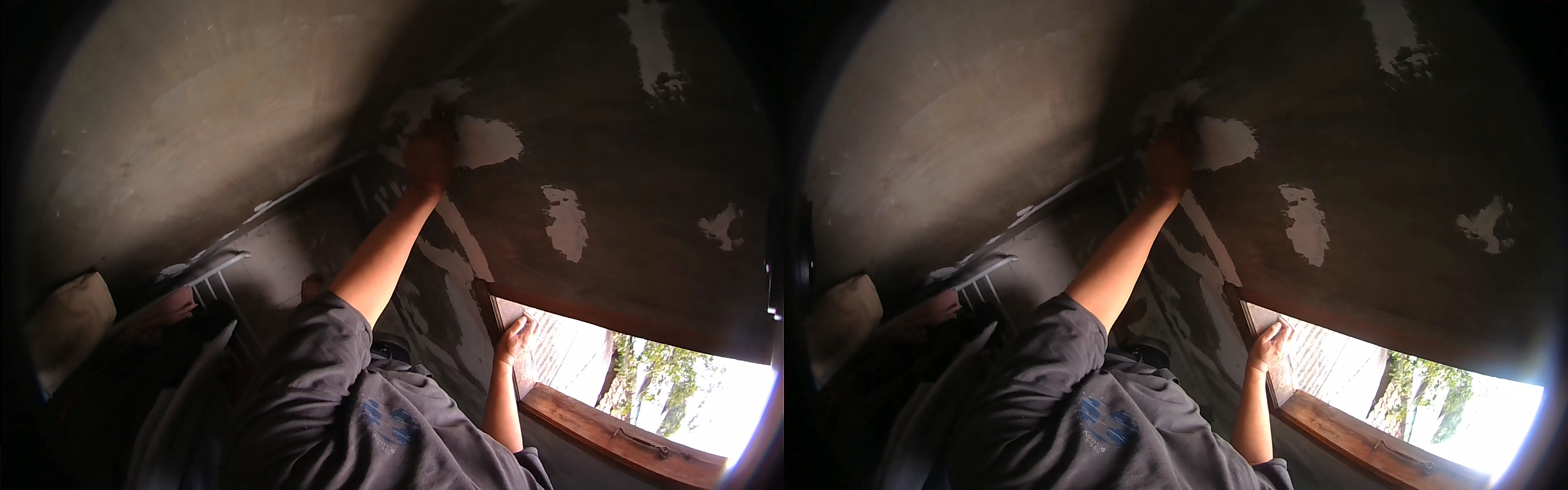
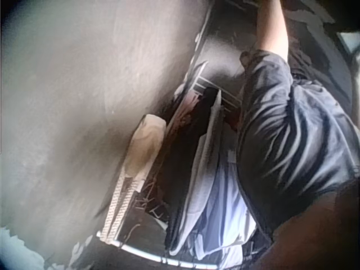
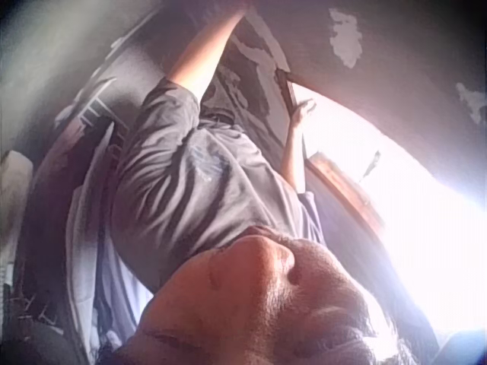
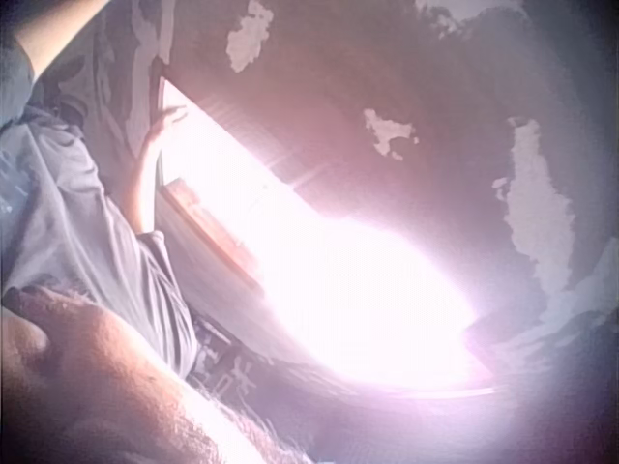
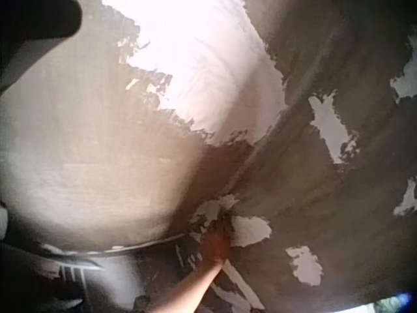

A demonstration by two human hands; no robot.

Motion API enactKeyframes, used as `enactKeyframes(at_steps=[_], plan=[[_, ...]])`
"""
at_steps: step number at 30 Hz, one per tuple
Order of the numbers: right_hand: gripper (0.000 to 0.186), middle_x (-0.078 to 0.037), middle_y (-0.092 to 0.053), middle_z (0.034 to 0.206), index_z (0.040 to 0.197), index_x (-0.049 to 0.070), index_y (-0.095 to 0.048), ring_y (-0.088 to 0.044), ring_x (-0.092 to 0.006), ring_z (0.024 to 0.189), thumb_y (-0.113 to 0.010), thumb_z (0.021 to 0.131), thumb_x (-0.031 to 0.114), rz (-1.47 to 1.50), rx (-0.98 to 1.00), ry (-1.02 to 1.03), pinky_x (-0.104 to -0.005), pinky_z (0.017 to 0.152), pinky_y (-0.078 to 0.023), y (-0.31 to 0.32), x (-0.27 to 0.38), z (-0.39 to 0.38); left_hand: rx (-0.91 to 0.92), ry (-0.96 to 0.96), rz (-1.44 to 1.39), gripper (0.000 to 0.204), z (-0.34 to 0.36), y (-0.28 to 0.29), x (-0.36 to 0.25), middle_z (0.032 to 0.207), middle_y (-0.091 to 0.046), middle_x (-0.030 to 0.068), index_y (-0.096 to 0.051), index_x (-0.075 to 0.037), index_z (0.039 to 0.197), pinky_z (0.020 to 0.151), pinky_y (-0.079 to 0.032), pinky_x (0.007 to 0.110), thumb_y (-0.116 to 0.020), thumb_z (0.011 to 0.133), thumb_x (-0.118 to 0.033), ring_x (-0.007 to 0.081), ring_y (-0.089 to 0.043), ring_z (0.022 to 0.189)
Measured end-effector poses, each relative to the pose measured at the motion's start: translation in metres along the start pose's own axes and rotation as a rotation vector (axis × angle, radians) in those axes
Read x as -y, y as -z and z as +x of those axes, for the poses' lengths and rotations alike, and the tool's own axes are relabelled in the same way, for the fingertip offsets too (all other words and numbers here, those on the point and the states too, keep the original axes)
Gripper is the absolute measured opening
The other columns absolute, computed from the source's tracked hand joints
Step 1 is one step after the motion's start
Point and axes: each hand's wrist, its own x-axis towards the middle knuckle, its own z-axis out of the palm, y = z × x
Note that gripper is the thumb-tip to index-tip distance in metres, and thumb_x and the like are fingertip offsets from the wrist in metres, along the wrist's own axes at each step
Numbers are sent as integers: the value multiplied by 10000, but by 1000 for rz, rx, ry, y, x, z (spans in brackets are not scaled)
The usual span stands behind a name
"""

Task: The person applies plaster to gaps and imperfections on a concrete wall using a scraper and then smooths the surface with their hand.

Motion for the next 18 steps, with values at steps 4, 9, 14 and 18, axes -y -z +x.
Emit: enactKeyframes(at_steps=[4, 9, 14, 18], plan=[[231, -187, -610, 1047, 1062, 22, -624, -566, -373, 1039, -454, 1002, 167, -26, 0, 5, -458, 929, -440, 1, 1, 0, -32, -69, -31, 384, -4, -9, 14, 1025, -671, 137, -588, -82, 1313, 663, -562, 392, -519, 949, -182, 295, -680, 823], [237, -186, -619, 1063, 1063, 24, -627, -569, -372, 1057, -454, 1002, 173, -83, -19, 15, -462, 940, -444, -1, -2, -1, 45, -5, -14, 341, -12, -11, 24, 1058, -679, 154, -603, -80, 1272, 710, -560, 419, -492, 964, -175, 328, -678, 832], [241, -192, -623, 1076, 1066, 25, -632, -571, -380, 1065, -466, 999, 186, -21, 5, -21, -471, 936, -446, 2, 0, -2, 168, -12, -1, 289, -20, 1, 24, 1045, -677, 180, -627, -69, 1199, 726, -560, 430, -489, 963, -161, 342, -679, 862], [235, -189, -613, 1066, 1061, 22, -626, -568, -378, 1050, -461, 996, 177, -85, -35, 7, -469, 930, -445, -4, -8, -3, 148, -99, 11, 271, -40, -22, 58, 1004, -678, 192, -641, -52, 1163, 739, -557, 440, -494, 963, -159, 361, -672, 884]])
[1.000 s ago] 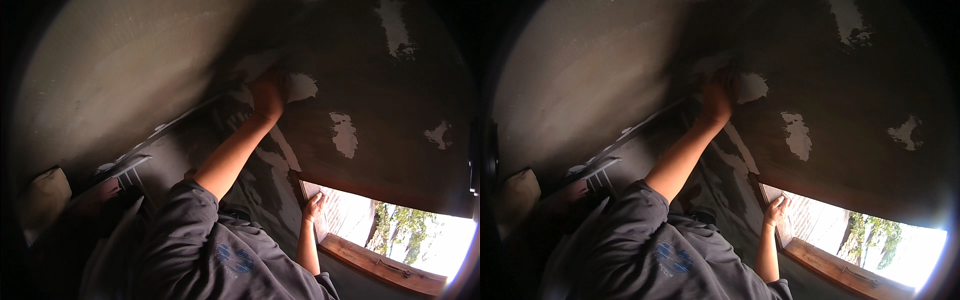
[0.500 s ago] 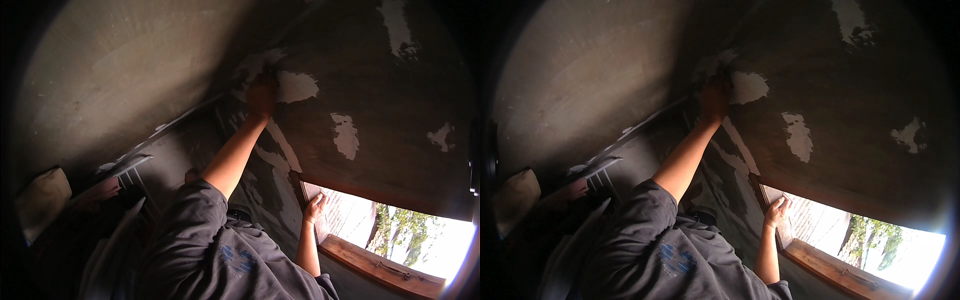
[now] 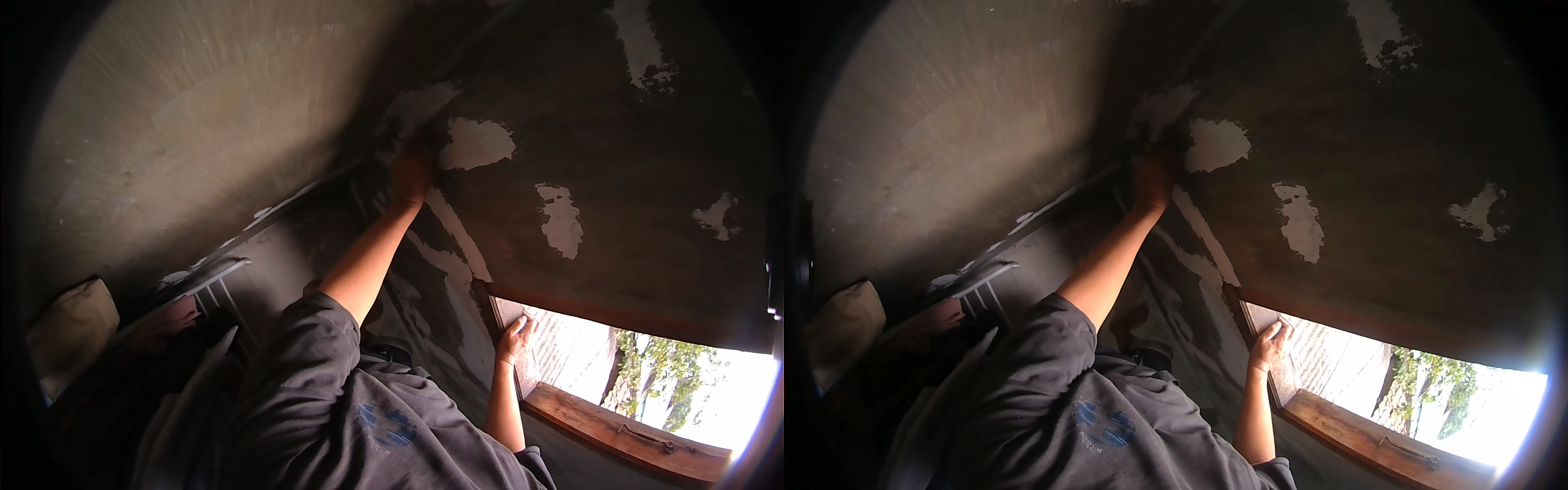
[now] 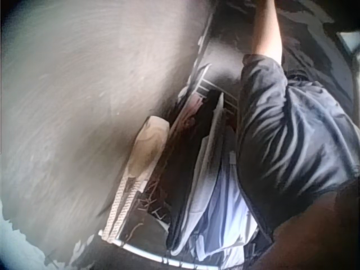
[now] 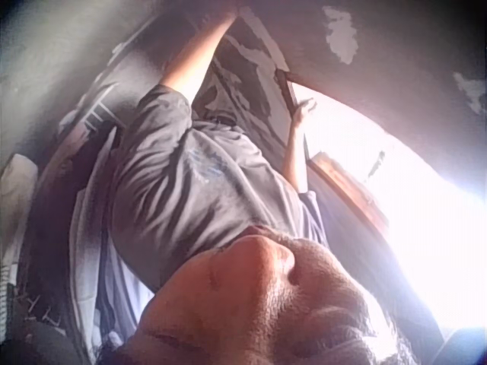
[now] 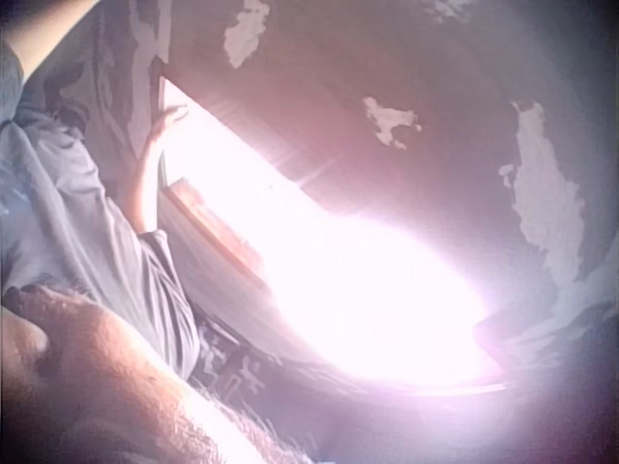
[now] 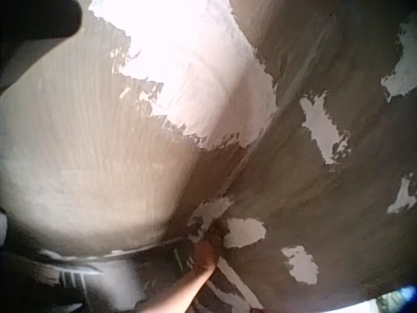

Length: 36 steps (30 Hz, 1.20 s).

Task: The person applies plaster to gaps and imperfections on a concrete wall using a scraper and then smooths the surface with their hand.

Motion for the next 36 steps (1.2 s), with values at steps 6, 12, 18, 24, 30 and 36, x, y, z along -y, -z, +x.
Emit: enactKeyframes(at_steps=[6, 12, 18, 24, 30, 36], plan=[[231, -187, -614, 1061, 1062, 20, -624, -570, -375, 1034, -457, 995, 165, 50, 20, 4, -463, 925, -447, 4, 3, 0, -22, 86, -33, 259, -2, 8, -15, 1010, -688, 176, -649, -61, 1137, 779, -547, 459, -491, 966, -174, 363, -673, 908], [246, -218, -597, 1069, 1087, 18, -625, -557, -400, 1047, -461, 1002, 181, 103, 35, 0, -474, 938, -432, 4, 6, 5, 128, 183, -24, 231, -3, -14, 23, 1017, -685, 189, -667, -72, 1079, 784, -542, 464, -510, 959, -192, 379, -664, 914], [235, -212, -596, 1060, 1065, 12, -617, -556, -390, 1040, -455, 1003, 170, 49, 45, -36, -462, 925, -436, 4, 5, 3, 85, 89, 19, 196, -8, -14, 27, 983, -679, 199, -670, -60, 1004, 775, -538, 469, -521, 945, -172, 381, -659, 906], [232, -198, -601, 1058, 1055, 13, -618, -559, -374, 1030, -446, 1003, 160, 47, 36, -29, -456, 922, -439, 8, 15, 3, 175, 156, -31, 221, -7, -5, 15, 1018, -685, 181, -665, -63, 1037, 803, -538, 464, -515, 952, -201, 369, -660, 939], [225, -190, -607, 1043, 1052, 4, -615, -555, -373, 1027, -438, 992, 130, 110, 21, 3, -467, 927, -437, 7, 11, 4, 111, 24, -165, 321, -9, -12, 61, 1115, -683, 176, -651, -68, 1190, 869, -536, 417, -463, 988, -233, 357, -655, 1033], [199, -178, -613, 1046, 1057, 49, -621, -578, -378, 1014, -460, 971, 129, 68, 37, -66, -459, 900, -463, 15, 27, 5, 79, 21, -245, 343, -23, 27, 61, 1134, -644, 256, -609, -6, 1257, 891, -511, 450, -572, 941, -133, 421, -622, 1044]])
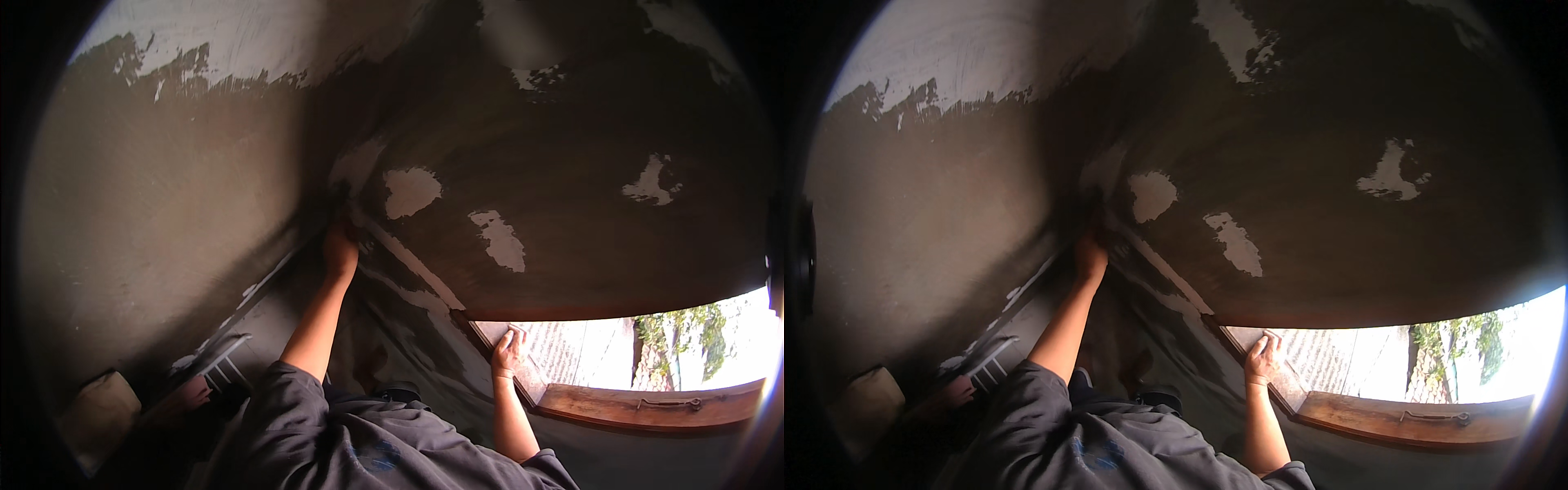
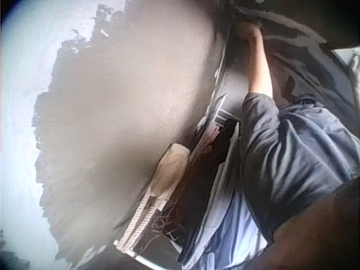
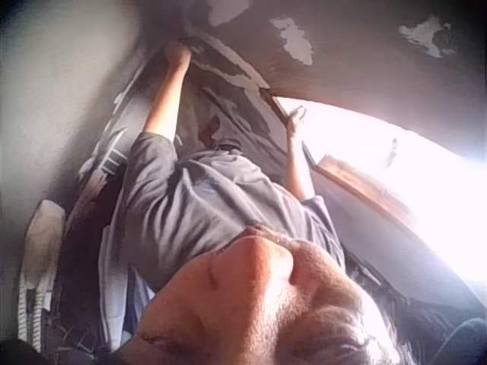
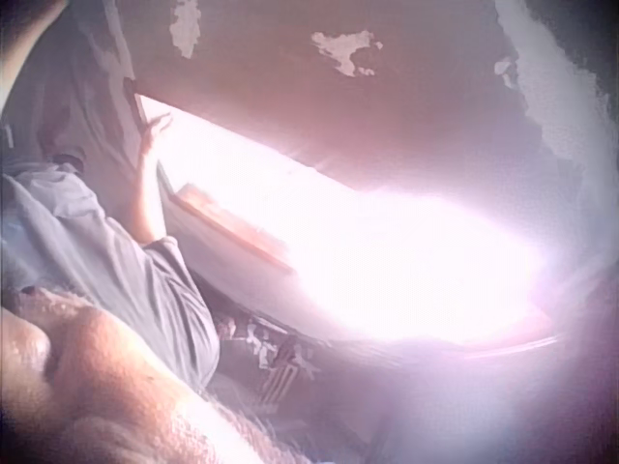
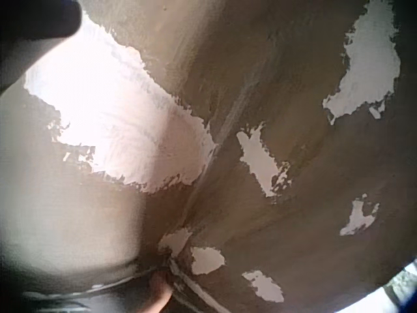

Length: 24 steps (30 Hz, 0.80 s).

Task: The person applies plaster to gaps and imperfections on a concrete wall using a scraper and then smooths the surface with their hand.

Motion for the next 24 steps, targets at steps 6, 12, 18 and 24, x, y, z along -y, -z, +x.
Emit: enactKeyframes(at_steps=[6, 12, 18, 24], plan=[[194, -179, -633, 1053, 1036, 80, -650, -627, -393, 944, -510, 951, 185, -16, -57, -21, -456, 812, -509, -8, -15, -4, 142, 16, 218, 259, -27, 49, -39, 759, -618, 248, -599, 39, 753, 661, -483, 506, -620, 915, -162, 446, -611, 748], [171, -163, -630, 1040, 1027, 95, -624, -615, -387, 939, -507, 958, 198, -29, -61, -15, -464, 811, -503, -3, -6, 0, 314, 53, 233, 345, -66, 72, -44, 690, -616, 234, -612, 15, 706, 607, -480, 519, -597, 950, -230, 444, -620, 686], [210, -144, -615, 1074, 1076, 88, -618, -590, -361, 990, -564, 942, 240, -1, -201, 63, -457, 881, -455, 10, 0, -5, 462, 238, 257, 293, -88, 82, -74, 869, -674, 280, -653, 20, 937, 753, -522, 523, -606, 913, -269, 465, -648, 878], [293, -145, -609, 1051, 1090, 58, -619, -591, -318, 981, -610, 925, 299, 296, 37, 314, -425, 891, -434, 43, 42, -20, 469, 186, 148, 589, -102, 88, -115, 1178, -641, 304, -431, 11, 1446, 930, -512, 448, -570, 916, -207, 421, -635, 1088]])
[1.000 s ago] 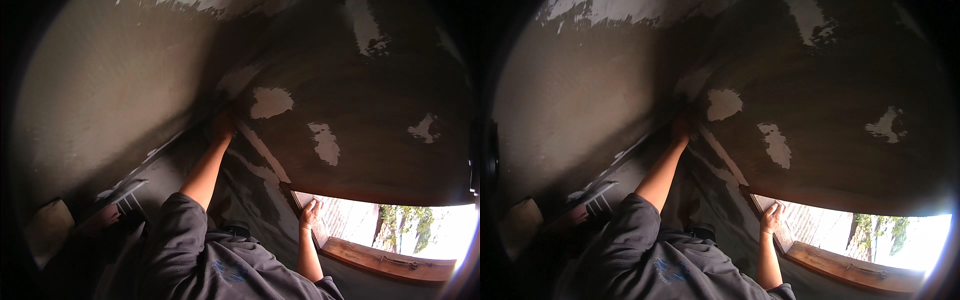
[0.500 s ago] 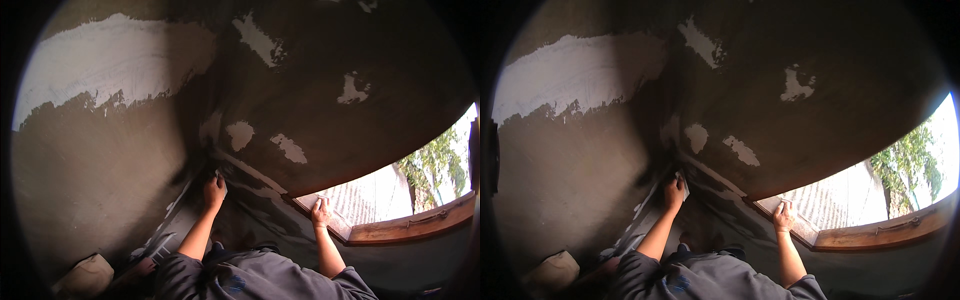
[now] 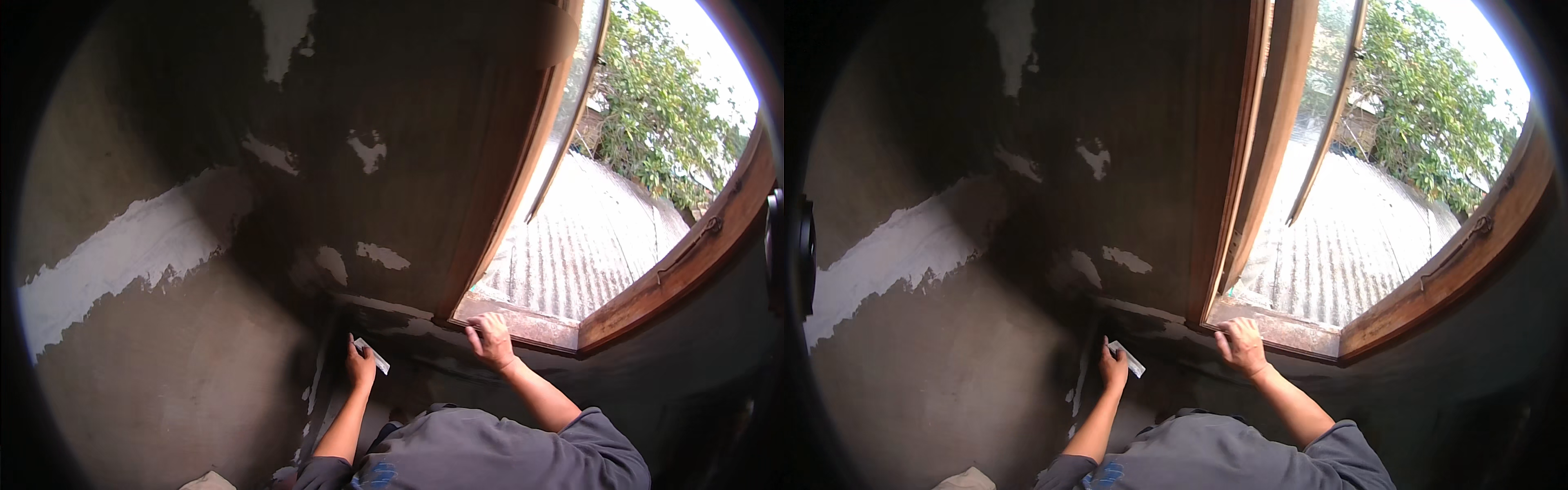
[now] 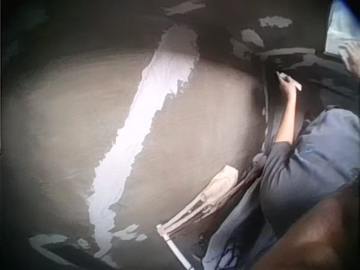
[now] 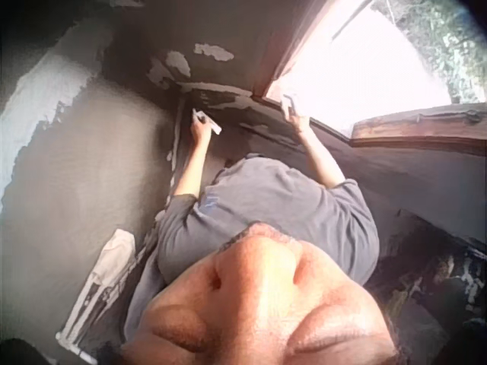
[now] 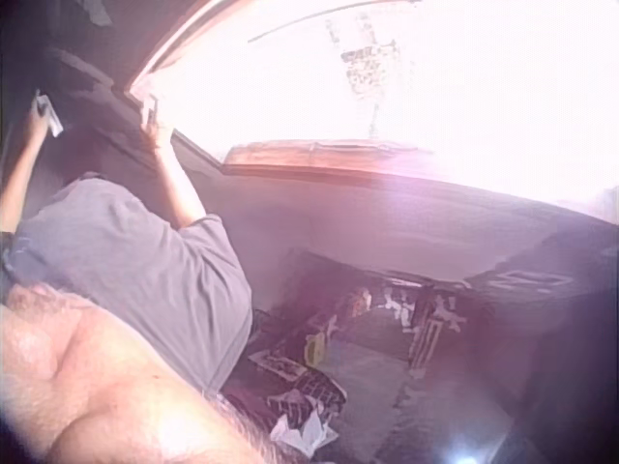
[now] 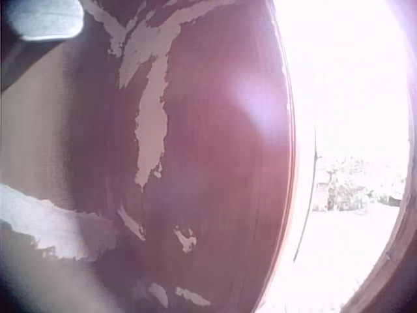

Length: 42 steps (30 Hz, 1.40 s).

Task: The person applies plaster to gaps and imperfections on a concrete wall using a scraper and then smooths the surface with their hand.

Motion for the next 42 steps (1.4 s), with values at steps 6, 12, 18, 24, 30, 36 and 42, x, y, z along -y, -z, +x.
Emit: enactKeyframes(at_steps=[6, 12, 18, 24, 30, 36, 42], plan=[[585, -214, -581, 1122, 1277, -24, -529, -590, -373, 1066, -612, 929, 439, 264, 434, 188, -441, 952, -487, -16, 64, 21, 94, -13, -25, 484, -12, -31, -28, 1177, -654, 275, -521, 15, 1349, 923, -512, 408, -612, 922, -194, 367, -658, 1074], [367, -175, -610, 1030, 1151, -13, -571, -627, -340, 967, -618, 891, 241, 170, 490, 272, -416, 798, -546, -34, 65, 23, 108, 36, -263, 438, -35, -32, -80, 1163, -664, 216, -528, 48, 1318, 906, -518, 370, -630, 942, -152, 277, -662, 1024], [248, -142, -620, 1008, 1076, 0, -603, -638, -290, 946, -562, 875, 139, 93, 406, 376, -379, 726, -571, -39, 82, 19, 22, 160, -431, 397, -58, -14, -84, 1053, -661, 148, -512, 47, 1261, 820, -528, 317, -661, 942, -137, 181, -649, 924], [126, -143, -619, 885, 971, 17, -552, -660, -309, 847, -534, 932, 136, 130, 358, 365, -397, 676, -558, -18, 80, 43, 6, 34, -639, 341, -54, 13, -109, 895, -648, 87, -480, 29, 1243, 689, -550, 279, -533, 1042, -241, 147, -650, 787], [112, -180, -617, 830, 998, 2, -489, -662, -353, 734, -519, 910, 66, 65, 245, 294, -440, 602, -538, 68, 112, 113, -52, 49, -737, 254, -31, 38, -76, 814, -648, 90, -502, 18, 1218, 630, -541, 264, -506, 1045, -168, 145, -638, 706], [211, -185, -617, 791, 1032, -21, -488, -667, -352, 659, -571, 841, 9, -155, 42, 442, -431, 537, -531, 144, 177, 199, -40, 140, -783, 165, -21, 36, -13, 724, -642, 73, -564, -8, 1129, 550, -520, 248, -511, 1035, -133, 122, -617, 611], [264, -174, -644, 675, 1121, -46, -509, -680, -329, 606, -560, 904, 94, -459, -65, 506, -411, 502, -535, 138, 232, 285, -18, 268, -726, 137, -22, 36, 50, 695, -649, 69, -596, -22, 1052, 516, -511, 248, -521, 1021, -133, 118, -618, 573]])
